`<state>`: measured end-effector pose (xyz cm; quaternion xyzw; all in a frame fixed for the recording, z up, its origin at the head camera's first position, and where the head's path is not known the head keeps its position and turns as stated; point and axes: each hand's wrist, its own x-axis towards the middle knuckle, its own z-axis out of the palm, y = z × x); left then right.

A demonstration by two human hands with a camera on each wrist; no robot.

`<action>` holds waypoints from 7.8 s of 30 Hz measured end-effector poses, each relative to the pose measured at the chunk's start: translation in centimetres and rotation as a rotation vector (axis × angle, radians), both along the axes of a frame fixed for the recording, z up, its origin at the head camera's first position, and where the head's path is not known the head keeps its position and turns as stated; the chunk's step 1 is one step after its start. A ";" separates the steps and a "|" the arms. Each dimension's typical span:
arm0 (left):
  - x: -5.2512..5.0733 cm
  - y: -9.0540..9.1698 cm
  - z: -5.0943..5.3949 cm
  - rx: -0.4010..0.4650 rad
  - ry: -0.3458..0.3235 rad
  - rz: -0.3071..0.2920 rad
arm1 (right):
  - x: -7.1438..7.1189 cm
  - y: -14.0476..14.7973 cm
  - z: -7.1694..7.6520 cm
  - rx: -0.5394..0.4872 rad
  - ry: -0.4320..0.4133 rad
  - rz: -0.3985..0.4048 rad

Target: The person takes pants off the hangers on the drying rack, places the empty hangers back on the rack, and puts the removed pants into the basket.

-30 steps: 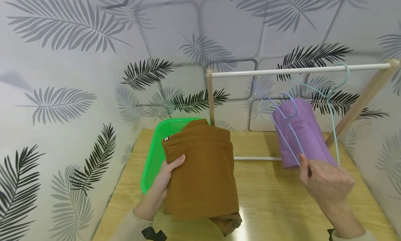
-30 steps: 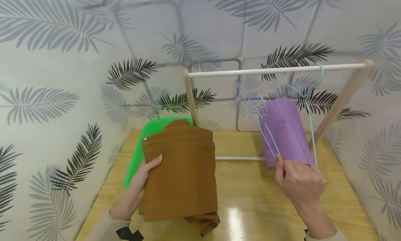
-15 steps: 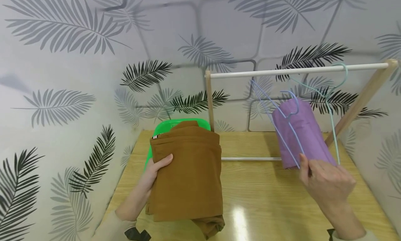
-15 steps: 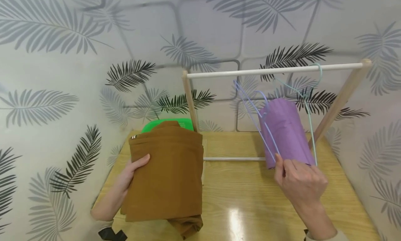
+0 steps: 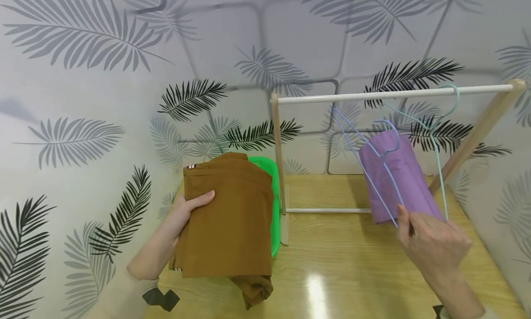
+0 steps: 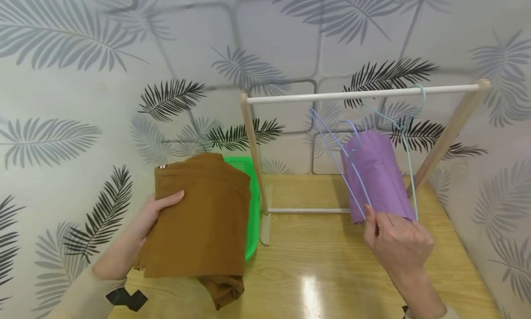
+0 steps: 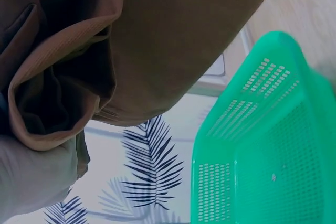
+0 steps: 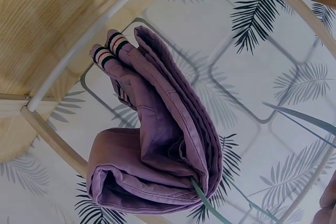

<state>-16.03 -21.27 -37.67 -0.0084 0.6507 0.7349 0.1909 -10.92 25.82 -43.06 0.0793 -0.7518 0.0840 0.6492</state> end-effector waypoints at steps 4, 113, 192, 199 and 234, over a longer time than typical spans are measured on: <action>-0.5 -0.4 0.8 -0.034 0.001 0.004 | 0.0 0.1 -0.1 -0.003 -0.001 -0.007; -14.1 -0.3 -11.7 -0.257 -0.095 0.047 | 0.1 0.3 -0.6 -0.018 -0.053 -0.010; -11.5 0.4 -11.4 -1.200 0.395 -0.089 | 0.1 0.5 -1.2 0.007 -0.104 -0.022; -11.1 2.0 -9.3 -1.236 0.474 -0.170 | 0.1 0.7 -1.2 0.004 -0.107 -0.020; -9.3 5.9 -11.8 -1.315 0.421 -0.559 | 0.4 0.4 -1.0 0.021 -0.096 -0.017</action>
